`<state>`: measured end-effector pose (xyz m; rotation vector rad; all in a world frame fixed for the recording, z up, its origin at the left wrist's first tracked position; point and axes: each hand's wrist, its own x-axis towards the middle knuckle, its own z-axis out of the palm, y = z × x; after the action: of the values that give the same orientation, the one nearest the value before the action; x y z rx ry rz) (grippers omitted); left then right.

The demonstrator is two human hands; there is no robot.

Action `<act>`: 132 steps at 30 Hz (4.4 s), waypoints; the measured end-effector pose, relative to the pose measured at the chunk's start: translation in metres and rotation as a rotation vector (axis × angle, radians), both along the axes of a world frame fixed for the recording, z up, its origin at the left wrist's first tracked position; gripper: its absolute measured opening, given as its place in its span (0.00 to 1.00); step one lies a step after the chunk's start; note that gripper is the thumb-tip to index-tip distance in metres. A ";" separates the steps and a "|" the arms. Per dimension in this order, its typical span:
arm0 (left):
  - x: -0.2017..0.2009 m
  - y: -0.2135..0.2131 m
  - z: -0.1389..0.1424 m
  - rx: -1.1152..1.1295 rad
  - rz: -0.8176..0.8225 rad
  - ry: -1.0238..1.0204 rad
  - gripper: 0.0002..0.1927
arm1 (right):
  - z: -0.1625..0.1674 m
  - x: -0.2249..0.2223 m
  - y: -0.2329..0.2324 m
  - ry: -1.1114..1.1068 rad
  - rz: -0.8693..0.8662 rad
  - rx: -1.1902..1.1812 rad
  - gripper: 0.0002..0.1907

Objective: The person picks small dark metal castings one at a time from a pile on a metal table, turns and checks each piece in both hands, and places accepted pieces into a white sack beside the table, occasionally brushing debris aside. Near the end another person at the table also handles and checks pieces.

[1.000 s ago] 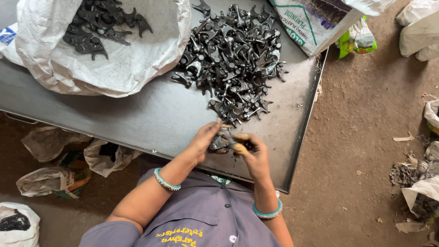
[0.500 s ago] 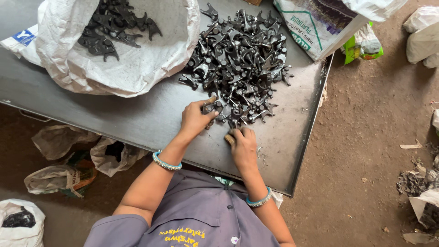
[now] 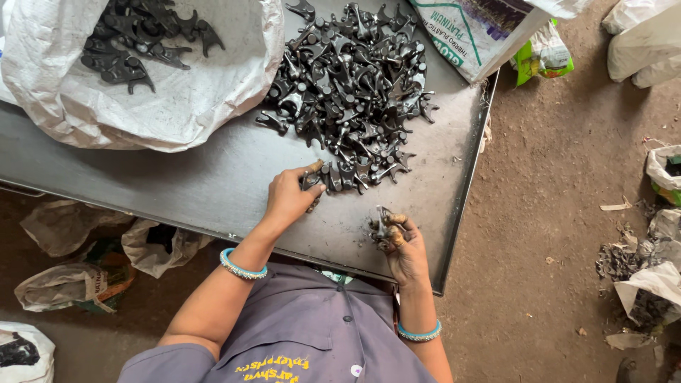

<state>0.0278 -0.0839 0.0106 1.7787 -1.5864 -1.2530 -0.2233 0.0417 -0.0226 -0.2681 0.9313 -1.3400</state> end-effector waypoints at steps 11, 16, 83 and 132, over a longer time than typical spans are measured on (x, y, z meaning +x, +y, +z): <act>0.004 0.015 0.004 0.160 -0.046 0.118 0.22 | 0.005 0.000 -0.010 -0.315 -0.078 0.133 0.15; -0.007 0.028 0.000 0.193 -0.063 0.237 0.17 | 0.003 -0.003 -0.009 -0.213 -0.110 0.209 0.10; -0.044 0.028 0.000 0.199 -0.172 0.997 0.25 | 0.006 0.021 -0.009 0.281 -0.099 -0.080 0.18; -0.040 0.038 -0.007 -0.083 -0.048 0.500 0.09 | 0.007 -0.020 -0.017 0.422 -0.062 0.043 0.20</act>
<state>-0.0123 -0.0456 0.0035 1.2510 -1.3702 -1.4854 -0.2433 0.0247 -0.0155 -0.5047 1.3276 -1.3432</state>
